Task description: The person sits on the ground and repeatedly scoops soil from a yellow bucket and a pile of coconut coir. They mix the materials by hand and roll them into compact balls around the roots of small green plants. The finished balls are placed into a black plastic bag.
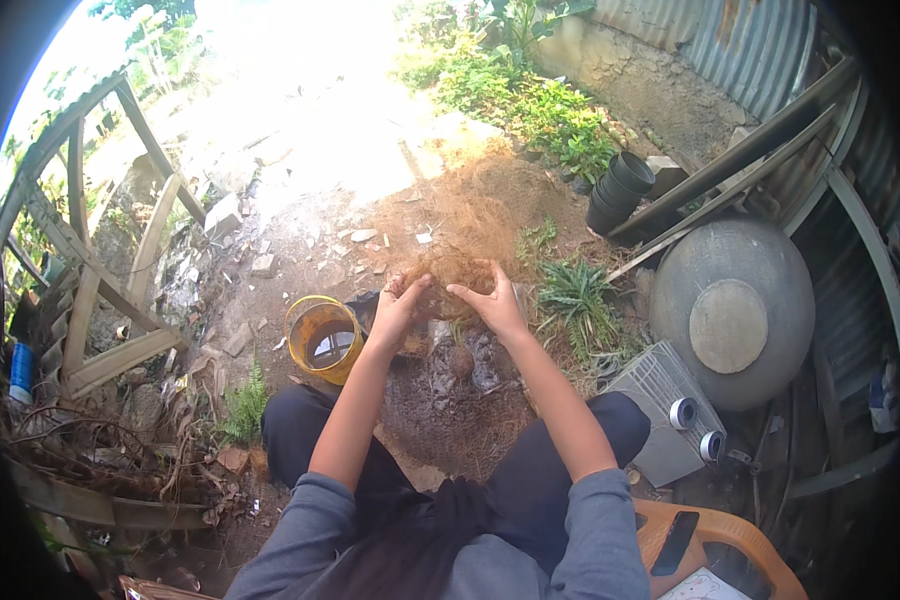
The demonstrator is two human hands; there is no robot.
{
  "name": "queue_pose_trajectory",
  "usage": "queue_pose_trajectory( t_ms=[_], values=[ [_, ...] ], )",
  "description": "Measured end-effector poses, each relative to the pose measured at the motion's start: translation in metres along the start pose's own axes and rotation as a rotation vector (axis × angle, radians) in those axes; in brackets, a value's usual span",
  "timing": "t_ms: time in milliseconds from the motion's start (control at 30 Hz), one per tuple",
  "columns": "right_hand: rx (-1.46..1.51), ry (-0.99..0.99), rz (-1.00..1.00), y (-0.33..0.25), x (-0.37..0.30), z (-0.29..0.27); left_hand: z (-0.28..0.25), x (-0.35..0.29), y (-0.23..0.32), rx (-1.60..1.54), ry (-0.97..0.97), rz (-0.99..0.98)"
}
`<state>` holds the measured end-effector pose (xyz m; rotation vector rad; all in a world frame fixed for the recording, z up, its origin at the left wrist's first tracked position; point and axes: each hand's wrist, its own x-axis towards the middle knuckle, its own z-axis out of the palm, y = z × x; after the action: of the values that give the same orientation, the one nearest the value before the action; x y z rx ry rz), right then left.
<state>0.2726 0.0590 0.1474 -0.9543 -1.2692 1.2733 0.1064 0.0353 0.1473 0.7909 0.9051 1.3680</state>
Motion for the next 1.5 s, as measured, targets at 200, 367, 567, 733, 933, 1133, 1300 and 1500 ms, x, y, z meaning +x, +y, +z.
queue_pose_trajectory(
  t_ms=[200,367,567,733,933,1133,1300,1500],
  values=[
    [0.155,0.115,0.051,-0.004,-0.01,-0.027,-0.002,-0.013,-0.004,-0.177,0.221,-0.068],
    [0.28,0.18,0.116,0.002,-0.019,-0.047,-0.036,-0.013,-0.021,-0.301,0.199,-0.053],
    [0.277,0.137,0.197,-0.002,-0.024,-0.051,-0.036,-0.019,-0.026,-0.241,0.09,-0.188],
    [0.376,0.14,0.262,-0.008,-0.028,-0.041,-0.028,-0.027,-0.036,-0.336,-0.109,-0.164],
    [0.291,0.133,0.098,0.014,-0.04,-0.01,0.003,-0.034,-0.045,0.318,-0.211,0.127],
    [0.162,-0.016,0.272,-0.011,-0.043,-0.03,-0.018,-0.018,-0.053,0.161,-0.16,0.166],
    [-0.183,-0.148,0.133,-0.005,-0.043,-0.074,-0.011,-0.022,-0.033,0.099,-0.132,0.03],
    [-0.669,-0.278,-0.31,-0.036,-0.051,-0.029,-0.009,-0.034,-0.018,0.333,-0.205,0.1]
  ],
)
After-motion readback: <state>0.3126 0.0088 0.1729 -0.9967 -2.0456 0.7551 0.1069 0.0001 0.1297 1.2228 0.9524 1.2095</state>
